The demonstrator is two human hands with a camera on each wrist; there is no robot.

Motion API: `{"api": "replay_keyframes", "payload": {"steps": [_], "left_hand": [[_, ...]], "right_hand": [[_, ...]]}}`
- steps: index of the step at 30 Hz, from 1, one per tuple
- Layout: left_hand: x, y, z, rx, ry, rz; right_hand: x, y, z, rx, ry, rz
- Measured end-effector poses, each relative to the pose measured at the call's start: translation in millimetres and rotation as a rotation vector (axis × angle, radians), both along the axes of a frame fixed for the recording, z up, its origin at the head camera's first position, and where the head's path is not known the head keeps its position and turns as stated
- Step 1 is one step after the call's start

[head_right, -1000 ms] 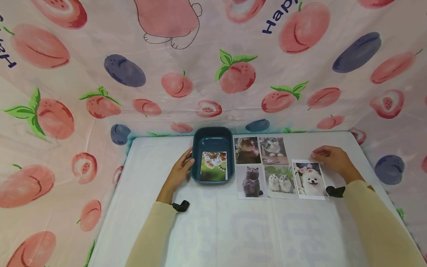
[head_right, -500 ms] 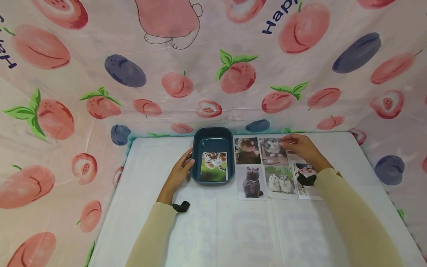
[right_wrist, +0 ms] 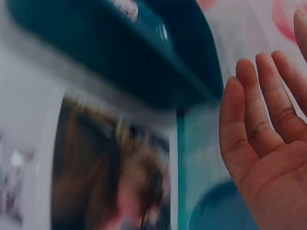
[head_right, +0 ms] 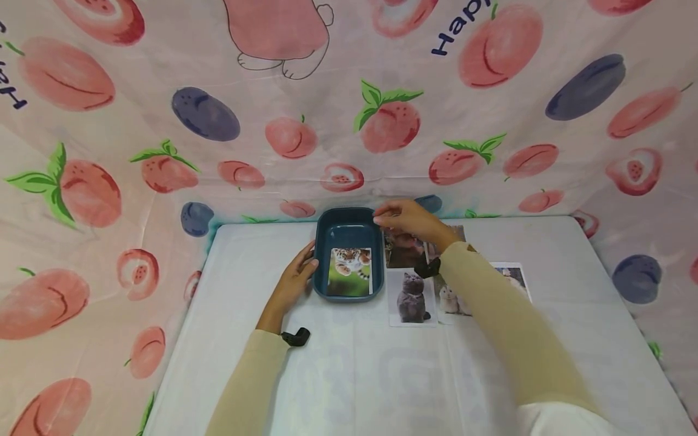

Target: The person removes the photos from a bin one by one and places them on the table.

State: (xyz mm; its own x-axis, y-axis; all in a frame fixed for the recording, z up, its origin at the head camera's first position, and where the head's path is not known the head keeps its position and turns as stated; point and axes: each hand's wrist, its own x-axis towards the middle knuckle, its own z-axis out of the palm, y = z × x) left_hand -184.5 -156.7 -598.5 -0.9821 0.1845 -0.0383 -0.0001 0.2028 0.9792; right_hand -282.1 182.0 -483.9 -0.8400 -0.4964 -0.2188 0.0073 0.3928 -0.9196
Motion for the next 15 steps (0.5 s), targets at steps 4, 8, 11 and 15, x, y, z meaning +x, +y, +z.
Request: {"api": "replay_keyframes", "payload": {"steps": [4,8,11,15], "left_hand": [[0.5,1,0.7,0.007,-0.004,0.0],[0.9,1,1.0,0.009,-0.003,-0.001],[1.1,0,1.1,0.001,0.002,-0.002],[0.7,-1,0.8,-0.001,0.007,-0.008]], "right_hand": [[-8.7,-34,1.2,-0.011,-0.018,0.057],[-15.9,-62,-2.0,0.033,-0.053,0.101],[-19.6,-77,-6.4,0.103,-0.064,0.142],[-19.2,-94,-11.7,0.196,-0.03,0.209]]}}
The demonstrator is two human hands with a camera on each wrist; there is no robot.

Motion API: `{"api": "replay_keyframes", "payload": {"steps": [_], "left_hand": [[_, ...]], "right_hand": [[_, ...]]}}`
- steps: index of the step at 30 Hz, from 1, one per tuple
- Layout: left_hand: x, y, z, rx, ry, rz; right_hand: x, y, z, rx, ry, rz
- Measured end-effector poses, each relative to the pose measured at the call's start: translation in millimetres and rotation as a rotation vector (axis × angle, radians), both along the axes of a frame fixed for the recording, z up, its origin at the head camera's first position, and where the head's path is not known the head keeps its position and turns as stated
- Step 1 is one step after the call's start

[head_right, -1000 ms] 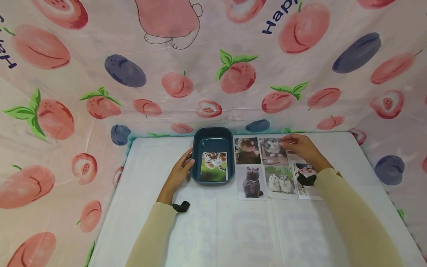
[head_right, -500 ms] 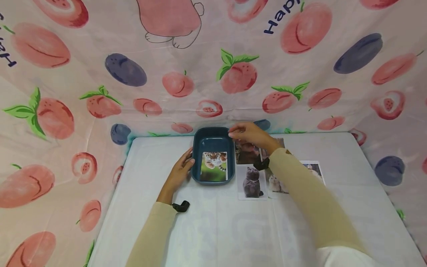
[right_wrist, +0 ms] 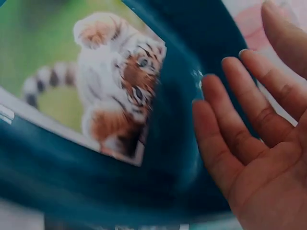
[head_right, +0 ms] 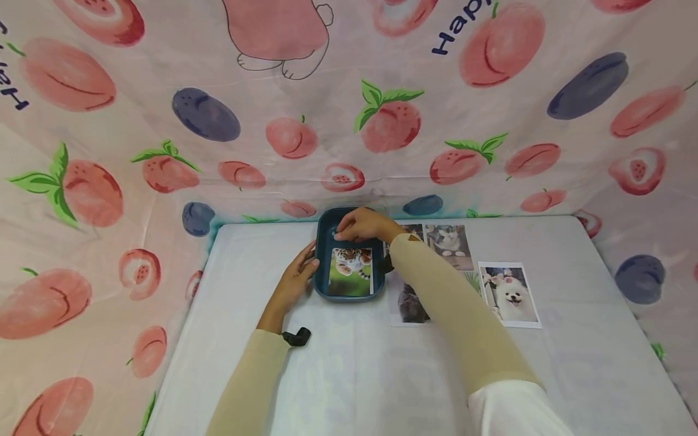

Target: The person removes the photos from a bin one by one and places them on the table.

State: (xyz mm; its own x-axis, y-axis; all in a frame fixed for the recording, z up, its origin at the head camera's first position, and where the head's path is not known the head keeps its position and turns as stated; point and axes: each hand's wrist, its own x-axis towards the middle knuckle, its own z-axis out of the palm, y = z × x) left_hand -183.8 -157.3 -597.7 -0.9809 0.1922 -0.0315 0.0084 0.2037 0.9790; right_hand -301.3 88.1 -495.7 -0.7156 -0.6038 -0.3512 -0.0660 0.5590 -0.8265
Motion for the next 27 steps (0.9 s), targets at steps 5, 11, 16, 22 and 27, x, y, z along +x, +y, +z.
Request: {"api": "replay_keyframes", "payload": {"steps": [5,11,16,22,27], "left_hand": [[-0.4,0,-0.1,-0.004,-0.01,-0.006],[-0.9,0,-0.3,-0.005,-0.017,-0.007],[-0.3,0,-1.2,-0.006,-0.016,-0.005],[-0.1,0,-1.5,-0.008,-0.018,-0.004],[-0.8,-1,-0.7,-0.005,-0.023,-0.004]], "right_hand": [[3.8,-15,-4.9,0.107,0.104,0.058],[2.6,-25,-14.7,0.21,0.161,0.054],[2.7,-26,-20.7,0.25,0.143,0.053],[4.0,-26,-24.6,0.266,0.134,0.042],[5.8,-26,-21.3,0.261,0.143,0.04]]}}
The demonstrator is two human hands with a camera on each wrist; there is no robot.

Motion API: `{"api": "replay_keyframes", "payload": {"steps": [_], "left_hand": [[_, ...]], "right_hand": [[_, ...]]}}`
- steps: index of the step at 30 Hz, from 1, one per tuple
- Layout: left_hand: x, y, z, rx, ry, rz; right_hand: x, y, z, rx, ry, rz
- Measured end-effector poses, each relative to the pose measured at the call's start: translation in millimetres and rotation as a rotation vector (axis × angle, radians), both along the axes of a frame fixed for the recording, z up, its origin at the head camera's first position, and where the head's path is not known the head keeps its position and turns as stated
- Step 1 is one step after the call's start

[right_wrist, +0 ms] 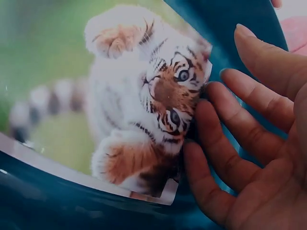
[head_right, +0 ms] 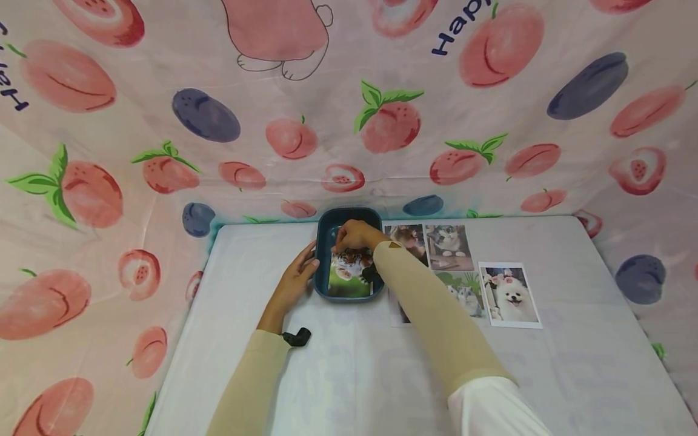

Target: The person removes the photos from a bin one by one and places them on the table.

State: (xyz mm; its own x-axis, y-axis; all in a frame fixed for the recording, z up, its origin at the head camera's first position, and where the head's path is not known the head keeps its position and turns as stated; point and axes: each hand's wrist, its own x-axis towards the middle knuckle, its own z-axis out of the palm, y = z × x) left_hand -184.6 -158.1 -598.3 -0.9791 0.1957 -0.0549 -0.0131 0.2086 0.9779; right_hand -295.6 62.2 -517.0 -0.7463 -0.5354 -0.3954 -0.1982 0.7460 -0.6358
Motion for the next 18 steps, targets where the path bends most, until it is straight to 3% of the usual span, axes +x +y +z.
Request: {"api": "replay_keyframes", "payload": {"steps": [15,18], "left_hand": [[-0.1,0,0.8,-0.018,0.008,0.001],[0.1,0,0.2,-0.019,0.006,0.0]], "right_hand": [[8.5,8,15.4,-0.185,-0.18,-0.026],[10.0,11,16.0,-0.179,-0.199,-0.008]]}}
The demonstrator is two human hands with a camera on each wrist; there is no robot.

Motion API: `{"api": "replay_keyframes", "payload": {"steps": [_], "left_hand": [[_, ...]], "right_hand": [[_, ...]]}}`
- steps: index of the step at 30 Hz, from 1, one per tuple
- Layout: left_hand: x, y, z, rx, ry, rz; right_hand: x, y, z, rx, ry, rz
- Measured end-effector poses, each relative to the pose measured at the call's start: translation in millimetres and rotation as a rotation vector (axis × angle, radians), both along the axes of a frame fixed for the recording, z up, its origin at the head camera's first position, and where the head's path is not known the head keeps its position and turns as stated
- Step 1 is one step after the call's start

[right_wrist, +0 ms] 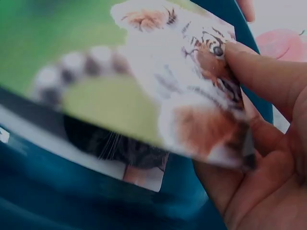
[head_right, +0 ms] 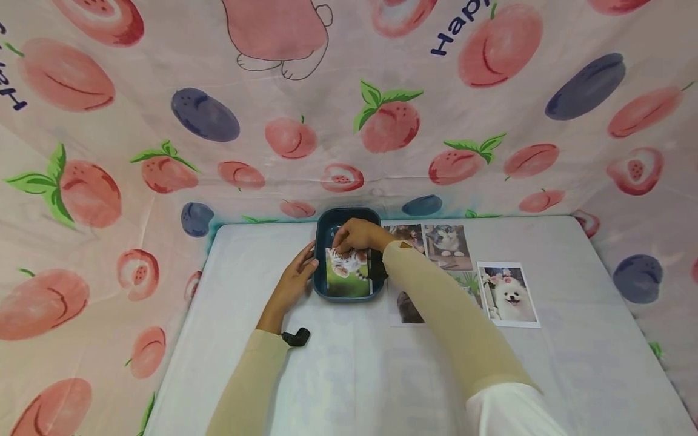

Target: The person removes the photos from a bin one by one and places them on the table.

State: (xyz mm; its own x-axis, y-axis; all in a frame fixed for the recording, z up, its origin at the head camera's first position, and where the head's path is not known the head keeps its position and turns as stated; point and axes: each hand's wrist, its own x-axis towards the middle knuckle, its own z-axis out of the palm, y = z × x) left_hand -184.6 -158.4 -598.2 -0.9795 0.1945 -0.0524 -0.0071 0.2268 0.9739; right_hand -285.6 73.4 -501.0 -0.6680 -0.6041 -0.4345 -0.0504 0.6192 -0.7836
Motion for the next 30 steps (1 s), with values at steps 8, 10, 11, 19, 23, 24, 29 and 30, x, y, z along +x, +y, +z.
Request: {"api": "replay_keyframes", "payload": {"steps": [8,10,11,19,23,24,29,30], "left_hand": [[0.1,0,0.1,0.004,-0.004,0.002],[-0.1,0,0.0,-0.002,-0.006,0.007],[0.0,0,0.1,-0.006,-0.008,0.008],[0.7,0,1.3,-0.002,-0.022,0.013],[0.3,1,0.2,0.0,-0.002,0.011],[0.2,1,-0.1,0.0,0.002,0.011],[0.2,1,-0.1,-0.003,-0.002,0.02],[0.1,2,-0.3,-0.001,-0.004,0.02]], "right_hand": [[7.2,13,0.8,0.061,-0.072,0.122],[10.7,17,3.1,0.056,-0.059,0.136],[12.5,18,4.3,0.053,-0.043,0.141],[20.8,28,4.4,-0.07,0.124,-0.045],[22.6,36,3.1,-0.142,0.199,-0.141],[22.6,39,2.7,-0.159,0.214,-0.156],[24.9,55,2.7,-0.206,0.249,-0.216],[25.8,59,2.9,-0.211,0.246,-0.235]]}}
